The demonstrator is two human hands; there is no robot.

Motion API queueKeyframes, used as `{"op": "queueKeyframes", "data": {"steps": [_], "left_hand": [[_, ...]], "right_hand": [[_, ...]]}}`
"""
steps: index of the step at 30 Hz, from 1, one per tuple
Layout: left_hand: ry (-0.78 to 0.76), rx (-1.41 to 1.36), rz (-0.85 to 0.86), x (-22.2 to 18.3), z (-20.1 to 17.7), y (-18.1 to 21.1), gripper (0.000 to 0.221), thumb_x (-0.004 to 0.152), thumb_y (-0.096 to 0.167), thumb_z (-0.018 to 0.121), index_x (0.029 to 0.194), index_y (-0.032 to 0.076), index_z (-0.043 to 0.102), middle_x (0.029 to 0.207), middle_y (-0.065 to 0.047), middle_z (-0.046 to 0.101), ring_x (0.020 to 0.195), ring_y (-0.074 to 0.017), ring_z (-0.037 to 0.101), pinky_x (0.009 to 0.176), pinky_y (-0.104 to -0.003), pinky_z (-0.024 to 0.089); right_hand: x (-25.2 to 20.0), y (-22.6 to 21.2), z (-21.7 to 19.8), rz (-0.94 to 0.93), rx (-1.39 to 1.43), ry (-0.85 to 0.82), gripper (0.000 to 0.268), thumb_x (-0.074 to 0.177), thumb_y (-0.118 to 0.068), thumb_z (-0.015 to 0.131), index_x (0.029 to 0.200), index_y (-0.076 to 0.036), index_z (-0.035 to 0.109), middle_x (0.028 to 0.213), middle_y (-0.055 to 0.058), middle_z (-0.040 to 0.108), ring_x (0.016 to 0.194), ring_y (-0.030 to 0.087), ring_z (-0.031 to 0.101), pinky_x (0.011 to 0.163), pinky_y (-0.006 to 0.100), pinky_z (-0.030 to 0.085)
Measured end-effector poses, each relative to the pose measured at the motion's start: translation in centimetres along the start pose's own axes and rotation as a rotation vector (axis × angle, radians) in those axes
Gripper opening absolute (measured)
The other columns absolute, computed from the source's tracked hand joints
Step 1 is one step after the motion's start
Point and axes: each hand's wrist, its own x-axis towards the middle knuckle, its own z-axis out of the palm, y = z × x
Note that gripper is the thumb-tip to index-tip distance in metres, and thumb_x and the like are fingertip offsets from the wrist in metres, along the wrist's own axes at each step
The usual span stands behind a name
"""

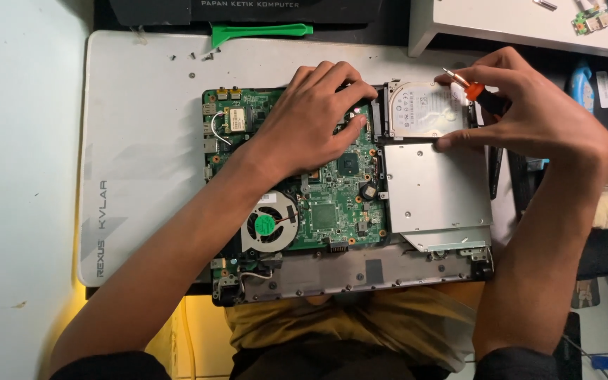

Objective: Reinstalling a hard drive into a laptop and cleaning the internal components with a brush.

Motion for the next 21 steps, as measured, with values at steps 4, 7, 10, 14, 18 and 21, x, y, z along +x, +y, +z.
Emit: {"op": "queueKeyframes", "data": {"steps": [4, 7, 10, 14, 18, 21], "left_hand": [[0.008, 0.006, 0.012, 0.0, 0.0, 0.0, 0.035, 0.115, 0.027, 0.076, 0.146, 0.010, 0.076, 0.133, -0.008, 0.067, 0.125, -0.0291, 0.064, 0.110, -0.051, 0.050], [-0.003, 0.014, 0.000, 0.1, 0.1, 0.0, 0.035, 0.114, 0.027, 0.076, 0.145, 0.011, 0.077, 0.133, -0.008, 0.067, 0.125, -0.0291, 0.064, 0.108, -0.051, 0.050], [0.006, 0.009, 0.003, -0.1, 0.1, 0.0, 0.033, 0.114, 0.026, 0.077, 0.143, 0.011, 0.077, 0.131, -0.008, 0.066, 0.124, -0.0288, 0.064, 0.108, -0.051, 0.050], [0.002, 0.000, 0.000, 0.0, 0.0, 0.0, 0.034, 0.114, 0.026, 0.076, 0.144, 0.010, 0.077, 0.132, -0.009, 0.066, 0.124, -0.0288, 0.063, 0.108, -0.051, 0.050], [-0.021, 0.010, -0.016, 0.0, 0.1, 0.0, 0.036, 0.114, 0.029, 0.077, 0.146, 0.012, 0.076, 0.133, -0.009, 0.067, 0.126, -0.0287, 0.063, 0.109, -0.050, 0.050], [-0.021, 0.022, -0.011, 0.0, 0.2, -0.1, 0.037, 0.114, 0.031, 0.077, 0.146, 0.012, 0.076, 0.134, -0.008, 0.067, 0.125, -0.0289, 0.063, 0.108, -0.050, 0.050]], "right_hand": [[0.1, -0.6, -0.1, 0.049, 0.011, -0.054, 0.105, 0.076, -0.037, 0.103, 0.173, -0.020, 0.068, 0.146, 0.006, 0.053, 0.093, 0.029, 0.062, 0.077, 0.047, 0.049], [0.1, -0.8, -0.1, 0.052, 0.045, -0.095, 0.102, 0.078, -0.039, 0.098, 0.174, -0.025, 0.067, 0.146, 0.004, 0.055, 0.100, 0.027, 0.059, 0.084, 0.044, 0.050], [0.3, -0.8, 0.3, 0.033, 0.047, -0.084, 0.096, 0.081, -0.040, 0.096, 0.172, -0.025, 0.068, 0.146, 0.006, 0.053, 0.100, 0.028, 0.058, 0.084, 0.046, 0.049], [0.3, -0.8, 0.5, 0.026, 0.024, -0.027, 0.089, 0.086, -0.044, 0.094, 0.168, -0.019, 0.072, 0.145, 0.007, 0.056, 0.103, 0.029, 0.061, 0.079, 0.048, 0.050], [0.4, -0.1, 0.8, -0.057, 0.029, 0.015, 0.087, 0.086, -0.042, 0.096, 0.163, -0.009, 0.073, 0.145, 0.009, 0.060, 0.110, 0.030, 0.064, 0.083, 0.048, 0.051], [0.2, -1.2, 0.7, 0.025, 0.043, -0.019, 0.096, 0.087, -0.049, 0.090, 0.173, -0.014, 0.064, 0.156, 0.008, 0.056, 0.108, 0.033, 0.063, 0.082, 0.050, 0.051]]}}
